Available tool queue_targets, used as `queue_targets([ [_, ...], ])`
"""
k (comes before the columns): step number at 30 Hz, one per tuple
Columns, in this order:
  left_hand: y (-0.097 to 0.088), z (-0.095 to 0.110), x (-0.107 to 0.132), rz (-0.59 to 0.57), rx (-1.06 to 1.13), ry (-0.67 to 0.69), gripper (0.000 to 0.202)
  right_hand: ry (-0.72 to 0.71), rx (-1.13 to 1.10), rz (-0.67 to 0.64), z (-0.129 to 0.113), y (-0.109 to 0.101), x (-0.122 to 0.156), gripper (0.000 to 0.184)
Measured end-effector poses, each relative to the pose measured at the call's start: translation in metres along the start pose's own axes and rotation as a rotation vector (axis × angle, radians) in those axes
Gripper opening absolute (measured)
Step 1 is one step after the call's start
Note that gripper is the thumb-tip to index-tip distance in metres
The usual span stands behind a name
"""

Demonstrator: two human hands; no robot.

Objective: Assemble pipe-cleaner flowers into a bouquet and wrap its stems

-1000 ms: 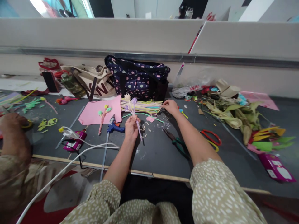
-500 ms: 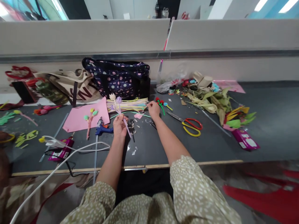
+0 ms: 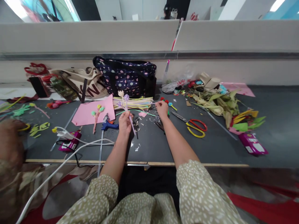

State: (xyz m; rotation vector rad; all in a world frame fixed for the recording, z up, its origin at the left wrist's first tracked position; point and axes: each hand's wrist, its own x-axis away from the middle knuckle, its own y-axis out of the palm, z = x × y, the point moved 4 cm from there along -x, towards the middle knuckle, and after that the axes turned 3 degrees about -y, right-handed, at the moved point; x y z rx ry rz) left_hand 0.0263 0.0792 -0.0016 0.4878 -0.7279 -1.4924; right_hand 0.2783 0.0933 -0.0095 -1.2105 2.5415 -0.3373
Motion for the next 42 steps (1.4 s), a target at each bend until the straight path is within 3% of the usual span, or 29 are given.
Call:
queue_targets([
  [22, 0.006, 0.003, 0.006, -0.041, -0.004, 0.046, 0.030, 0.199, -0.418, -0.022, -0.018, 0.021, 0.001, 0.025],
  [42, 0.007, 0.005, 0.007, -0.065, -0.030, 0.070, 0.031, 0.113, -0.421, 0.045, -0.031, 0.031, 0.003, 0.041],
])
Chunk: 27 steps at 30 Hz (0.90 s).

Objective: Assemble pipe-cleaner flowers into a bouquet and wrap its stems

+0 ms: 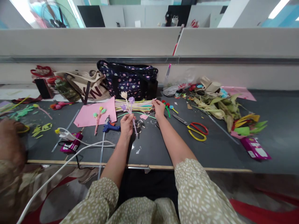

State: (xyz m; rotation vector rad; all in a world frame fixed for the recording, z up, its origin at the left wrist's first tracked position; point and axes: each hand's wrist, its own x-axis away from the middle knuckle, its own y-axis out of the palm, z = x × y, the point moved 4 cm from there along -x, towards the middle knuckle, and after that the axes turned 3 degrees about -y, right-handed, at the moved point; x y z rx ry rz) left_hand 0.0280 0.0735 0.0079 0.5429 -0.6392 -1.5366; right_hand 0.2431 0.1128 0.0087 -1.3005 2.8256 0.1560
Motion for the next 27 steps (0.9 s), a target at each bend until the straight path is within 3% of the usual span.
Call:
queue_targets([
  [14, -0.002, -0.003, -0.001, -0.001, -0.005, 0.004, 0.031, -0.071, -0.034, 0.131, 0.002, 0.008, 0.008, 0.033],
  [19, -0.002, -0.002, 0.000, -0.010, -0.021, 0.003, 0.031, -0.154, -0.050, 0.192, -0.019, -0.004, 0.004, 0.032],
  [27, -0.001, -0.001, 0.000, -0.006, -0.031, 0.013, 0.034, -0.460, -0.144, 0.321, -0.077, -0.039, 0.002, 0.030],
])
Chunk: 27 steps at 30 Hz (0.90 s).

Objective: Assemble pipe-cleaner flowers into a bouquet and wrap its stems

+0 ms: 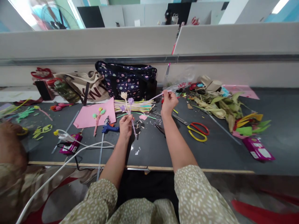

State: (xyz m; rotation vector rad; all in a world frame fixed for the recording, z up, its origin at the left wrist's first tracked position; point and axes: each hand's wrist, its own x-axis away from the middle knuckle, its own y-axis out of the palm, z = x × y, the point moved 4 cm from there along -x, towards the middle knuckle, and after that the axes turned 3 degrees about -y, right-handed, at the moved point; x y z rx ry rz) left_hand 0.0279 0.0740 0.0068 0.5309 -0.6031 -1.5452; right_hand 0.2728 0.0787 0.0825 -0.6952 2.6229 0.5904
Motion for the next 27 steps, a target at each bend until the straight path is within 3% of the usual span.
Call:
queue_targets([
  [4, -0.002, -0.001, -0.001, 0.014, 0.013, -0.007, 0.033, -0.094, 0.038, -0.035, -0.016, -0.006, -0.010, 0.029],
  [10, -0.003, -0.003, -0.001, 0.018, 0.007, -0.037, 0.033, -0.159, 0.004, 0.050, -0.027, -0.023, -0.027, 0.031],
  [13, -0.001, -0.002, 0.000, 0.013, 0.020, -0.031, 0.033, -0.235, -0.077, 0.062, -0.055, -0.038, -0.035, 0.024],
  [16, 0.001, -0.002, 0.002, 0.001, 0.022, -0.047, 0.031, -0.388, 0.004, 0.037, -0.104, -0.059, -0.032, 0.021],
  [19, 0.003, -0.004, 0.004, -0.006, 0.002, -0.056, 0.029, -0.524, 0.233, -0.193, -0.148, -0.070, -0.011, 0.016],
  [21, 0.004, -0.006, 0.006, -0.011, -0.023, -0.065, 0.028, -0.581, 0.392, -0.433, -0.159, -0.067, 0.012, 0.013],
  [24, 0.006, -0.010, 0.009, -0.038, -0.054, -0.083, 0.027, -0.577, 0.461, -0.771, -0.147, -0.053, 0.051, 0.013],
  [27, 0.011, -0.011, 0.013, -0.071, -0.058, -0.086, 0.026, -0.539, 0.487, -0.911, -0.118, -0.034, 0.081, 0.013],
])
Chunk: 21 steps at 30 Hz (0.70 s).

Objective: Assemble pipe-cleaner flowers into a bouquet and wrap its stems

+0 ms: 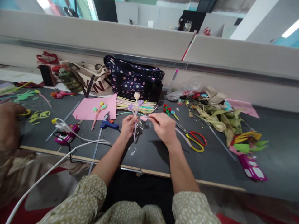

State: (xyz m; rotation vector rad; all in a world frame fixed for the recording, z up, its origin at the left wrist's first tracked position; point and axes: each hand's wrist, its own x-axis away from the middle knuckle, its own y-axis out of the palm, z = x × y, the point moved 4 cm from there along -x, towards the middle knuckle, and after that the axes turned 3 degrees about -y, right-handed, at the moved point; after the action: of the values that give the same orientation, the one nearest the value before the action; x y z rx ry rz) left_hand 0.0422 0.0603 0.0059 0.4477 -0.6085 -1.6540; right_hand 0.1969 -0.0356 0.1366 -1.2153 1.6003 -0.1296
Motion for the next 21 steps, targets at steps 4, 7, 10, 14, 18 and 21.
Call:
queue_targets([
  [4, 0.006, -0.001, 0.004, -0.033, -0.011, -0.007, 0.028, 0.045, -0.071, -0.057, 0.008, 0.041, 0.000, 0.013],
  [7, 0.010, -0.004, 0.006, -0.070, -0.034, -0.011, 0.026, 0.106, -0.130, -0.027, 0.013, 0.052, 0.002, 0.014],
  [10, 0.011, -0.008, 0.007, -0.098, -0.049, 0.002, 0.021, 0.144, -0.143, -0.006, 0.016, 0.056, 0.004, 0.014],
  [14, 0.014, -0.010, 0.009, -0.103, -0.041, 0.001, 0.021, 0.165, -0.131, 0.019, 0.018, 0.056, 0.008, 0.014],
  [18, 0.016, -0.011, 0.011, -0.067, -0.048, -0.045, 0.025, 0.187, -0.048, 0.100, 0.020, 0.052, 0.012, 0.017],
  [21, 0.017, -0.011, 0.012, -0.046, -0.054, -0.041, 0.025, 0.147, 0.027, 0.145, 0.016, 0.049, 0.014, 0.017],
])
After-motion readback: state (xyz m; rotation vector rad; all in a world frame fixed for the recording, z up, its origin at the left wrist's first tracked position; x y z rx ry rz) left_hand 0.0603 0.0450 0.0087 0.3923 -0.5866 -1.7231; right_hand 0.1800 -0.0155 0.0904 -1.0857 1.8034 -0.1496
